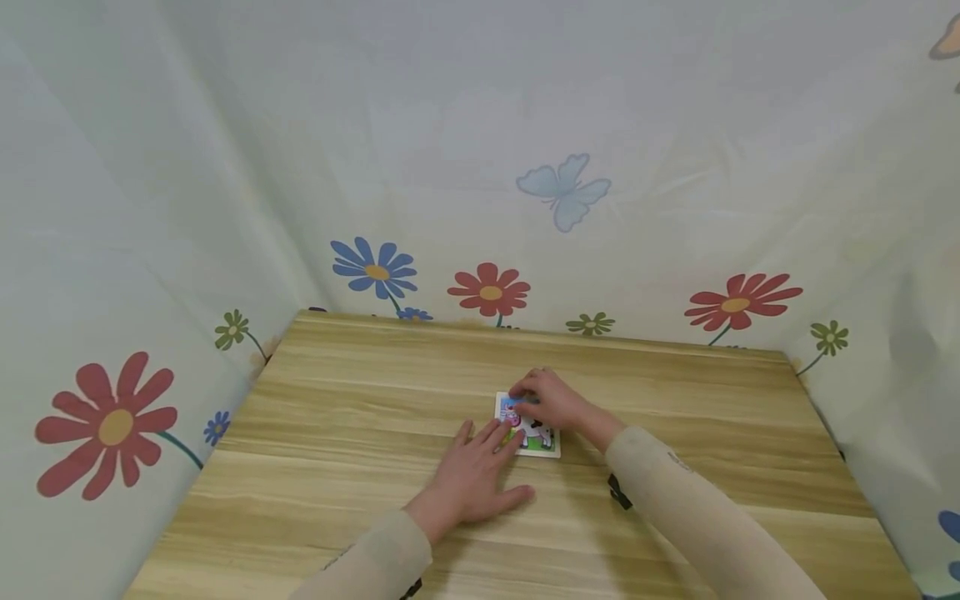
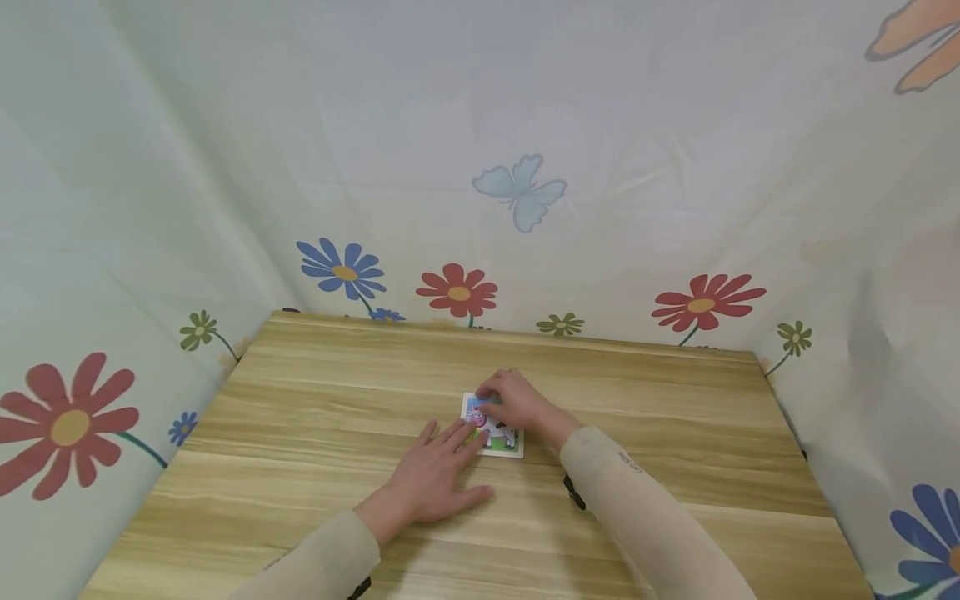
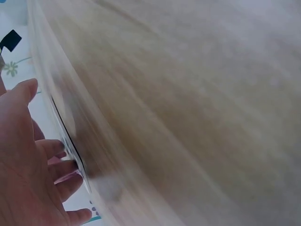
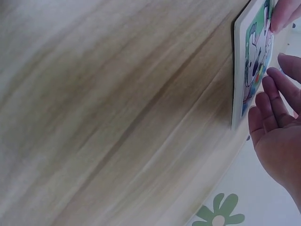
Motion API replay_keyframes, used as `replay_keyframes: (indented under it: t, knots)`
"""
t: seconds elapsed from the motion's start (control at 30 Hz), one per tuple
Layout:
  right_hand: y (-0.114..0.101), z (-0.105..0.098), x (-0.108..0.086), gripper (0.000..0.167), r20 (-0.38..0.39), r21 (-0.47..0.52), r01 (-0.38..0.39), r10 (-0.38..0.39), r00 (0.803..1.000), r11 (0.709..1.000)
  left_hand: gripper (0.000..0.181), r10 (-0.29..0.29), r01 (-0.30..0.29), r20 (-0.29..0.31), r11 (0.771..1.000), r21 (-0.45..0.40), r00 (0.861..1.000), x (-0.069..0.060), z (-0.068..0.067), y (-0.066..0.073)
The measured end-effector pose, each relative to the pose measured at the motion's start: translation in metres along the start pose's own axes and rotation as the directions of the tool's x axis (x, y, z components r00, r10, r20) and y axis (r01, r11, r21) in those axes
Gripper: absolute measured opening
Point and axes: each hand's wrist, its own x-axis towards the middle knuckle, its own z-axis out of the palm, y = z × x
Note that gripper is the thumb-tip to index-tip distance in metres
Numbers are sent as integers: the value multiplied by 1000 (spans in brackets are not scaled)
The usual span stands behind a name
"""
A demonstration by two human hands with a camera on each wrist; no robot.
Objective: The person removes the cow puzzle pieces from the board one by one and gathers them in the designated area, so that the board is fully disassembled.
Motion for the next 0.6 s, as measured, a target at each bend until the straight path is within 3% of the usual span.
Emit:
replay_keyframes:
  t: [0.6]
  knots:
    - [6,1,5,24,4,-7,3,-3,1000,1000,91,-1,-1,-45,999,-44,999,6,10,5]
